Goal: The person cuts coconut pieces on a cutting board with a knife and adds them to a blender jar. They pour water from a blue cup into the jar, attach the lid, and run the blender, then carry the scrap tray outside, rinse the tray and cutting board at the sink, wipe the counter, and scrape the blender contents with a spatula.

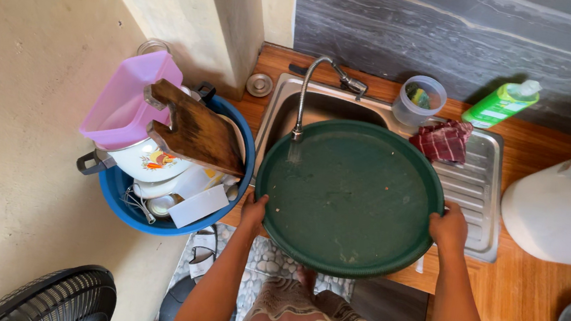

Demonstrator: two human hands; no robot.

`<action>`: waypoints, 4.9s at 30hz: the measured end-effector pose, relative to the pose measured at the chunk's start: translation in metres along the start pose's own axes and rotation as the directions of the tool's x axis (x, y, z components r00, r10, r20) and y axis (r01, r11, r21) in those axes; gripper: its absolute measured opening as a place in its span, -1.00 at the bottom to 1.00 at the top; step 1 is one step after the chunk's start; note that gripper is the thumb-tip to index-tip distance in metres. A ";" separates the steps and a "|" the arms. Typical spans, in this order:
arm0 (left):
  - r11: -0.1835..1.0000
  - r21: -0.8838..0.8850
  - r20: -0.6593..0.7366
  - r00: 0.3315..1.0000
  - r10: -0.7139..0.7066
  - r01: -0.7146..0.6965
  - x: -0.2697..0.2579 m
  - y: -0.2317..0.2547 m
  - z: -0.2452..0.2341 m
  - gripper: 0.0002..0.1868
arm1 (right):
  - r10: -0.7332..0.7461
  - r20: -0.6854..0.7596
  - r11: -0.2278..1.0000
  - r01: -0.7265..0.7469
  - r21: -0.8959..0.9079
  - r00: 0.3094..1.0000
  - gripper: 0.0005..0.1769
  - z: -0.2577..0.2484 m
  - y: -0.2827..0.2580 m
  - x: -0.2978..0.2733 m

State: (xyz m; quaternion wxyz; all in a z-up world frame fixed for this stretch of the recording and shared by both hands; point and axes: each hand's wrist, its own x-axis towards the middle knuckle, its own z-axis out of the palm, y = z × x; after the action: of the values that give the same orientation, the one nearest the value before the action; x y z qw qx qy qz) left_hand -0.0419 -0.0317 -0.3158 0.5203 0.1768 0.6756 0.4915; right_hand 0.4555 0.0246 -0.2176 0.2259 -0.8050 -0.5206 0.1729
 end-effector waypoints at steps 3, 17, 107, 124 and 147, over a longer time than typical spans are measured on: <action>0.864 0.421 -0.056 0.943 0.328 -0.276 0.006 -0.002 0.003 -0.50 | -0.278 0.019 0.867 0.259 -0.426 0.960 -0.50 0.038 -0.036 0.010; 0.854 0.442 -0.324 0.839 0.436 -0.273 0.049 -0.027 0.014 -0.46 | -0.654 0.356 0.675 0.727 -0.123 0.668 -0.12 0.248 -0.266 0.020; 0.905 -0.130 0.062 0.914 -0.401 0.405 -0.048 0.000 -0.039 -0.35 | -0.727 0.475 0.595 0.800 0.078 0.495 -0.41 0.201 -0.172 -0.028; 0.823 -0.436 0.227 0.929 -0.291 0.365 -0.185 -0.028 0.035 -0.13 | -0.205 -0.039 0.960 0.193 -0.200 0.978 -0.12 0.008 -0.048 -0.047; 0.904 -0.262 0.228 0.932 -0.282 0.338 -0.076 -0.015 -0.049 -0.39 | -0.112 0.293 0.971 0.168 -0.171 0.949 -0.19 0.050 -0.046 0.047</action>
State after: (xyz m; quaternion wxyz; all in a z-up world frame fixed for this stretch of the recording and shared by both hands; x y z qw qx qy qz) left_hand -0.0509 -0.1188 -0.2894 0.6730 0.0317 0.5624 0.4793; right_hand 0.4136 0.0932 -0.2366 0.0819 -0.7512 -0.6178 0.2175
